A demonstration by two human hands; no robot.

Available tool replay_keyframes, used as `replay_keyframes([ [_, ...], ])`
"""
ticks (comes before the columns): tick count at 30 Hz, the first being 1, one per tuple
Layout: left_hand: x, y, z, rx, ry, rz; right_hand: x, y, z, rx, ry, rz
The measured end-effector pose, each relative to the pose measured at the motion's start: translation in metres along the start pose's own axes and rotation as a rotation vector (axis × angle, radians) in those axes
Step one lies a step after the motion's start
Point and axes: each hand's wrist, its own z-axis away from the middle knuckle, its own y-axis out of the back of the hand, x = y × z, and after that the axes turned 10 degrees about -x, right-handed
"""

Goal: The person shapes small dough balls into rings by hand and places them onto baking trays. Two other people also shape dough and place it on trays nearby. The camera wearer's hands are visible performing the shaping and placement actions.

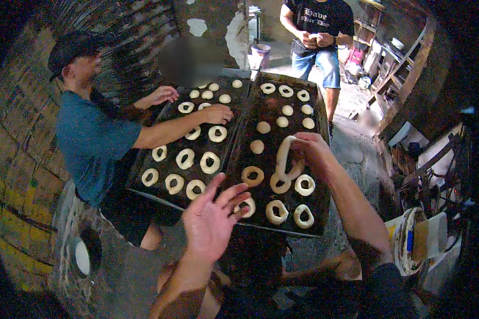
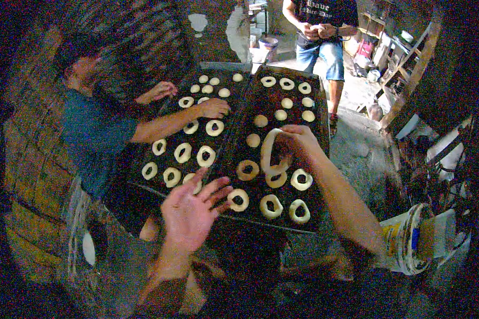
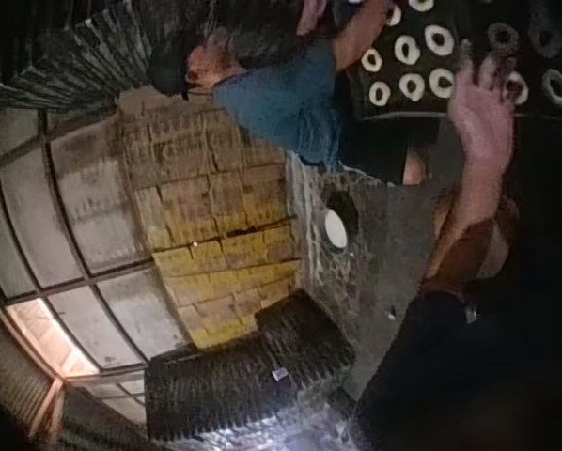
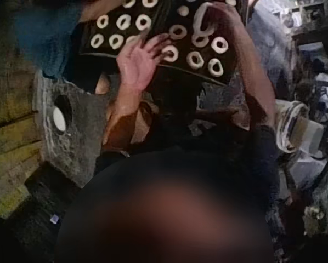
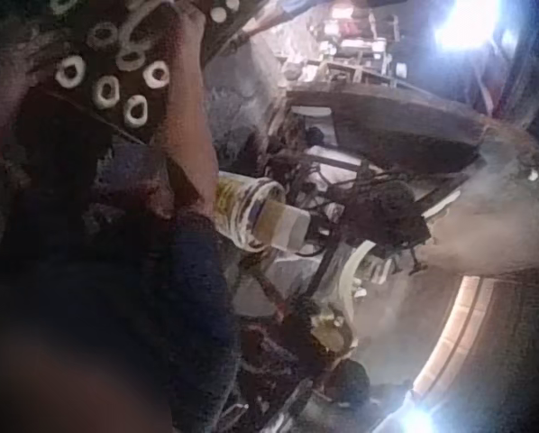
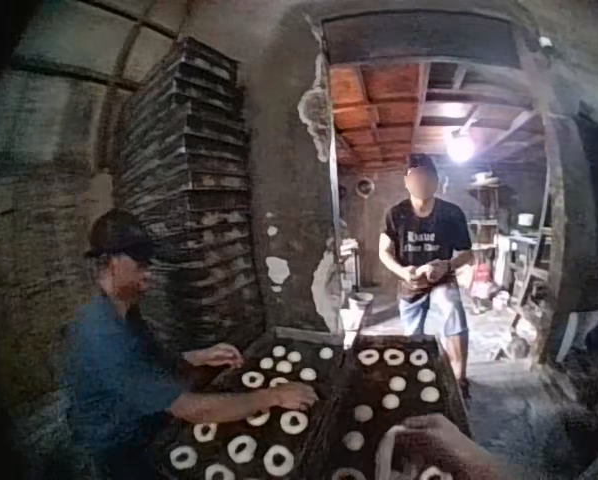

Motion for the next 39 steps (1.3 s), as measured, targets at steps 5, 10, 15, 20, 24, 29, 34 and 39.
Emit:
replay_keyframes([
  [5, 0.014, 0.013, -0.003, 0.022, -0.085, -0.052, 0.066, 0.051, -0.076, 0.181, -0.204, 0.928],
  [10, 0.011, 0.01, -0.008, -0.001, 0.022, 0.007, 0.143, 0.093, -0.13, 0.202, -0.28, 0.93],
  [15, 0.011, 0.013, -0.009, -0.012, 0.07, 0.006, 0.194, 0.094, -0.151, 0.132, -0.162, 1.205],
  [20, -0.004, 0.017, -0.017, -0.043, 0.096, 0.019, 0.216, 0.061, -0.166, 0.112, 0.225, 1.394],
  [24, -0.014, 0.018, -0.022, -0.099, 0.154, -0.06, 0.211, 0.03, -0.167, 0.102, 0.395, 1.403],
  [29, -0.022, 0.02, -0.032, 0.062, 0.101, -0.443, 0.142, -0.024, -0.103, 0.014, 0.328, 0.759],
  [34, -0.047, 0.012, -0.04, 0.226, -0.216, -1.142, 0.03, -0.078, 0.029, -0.042, 0.174, 0.135],
  [39, -0.045, -0.01, -0.026, -0.174, 0.075, -0.675, -0.031, -0.109, 0.093, 0.141, 0.182, -0.035],
])
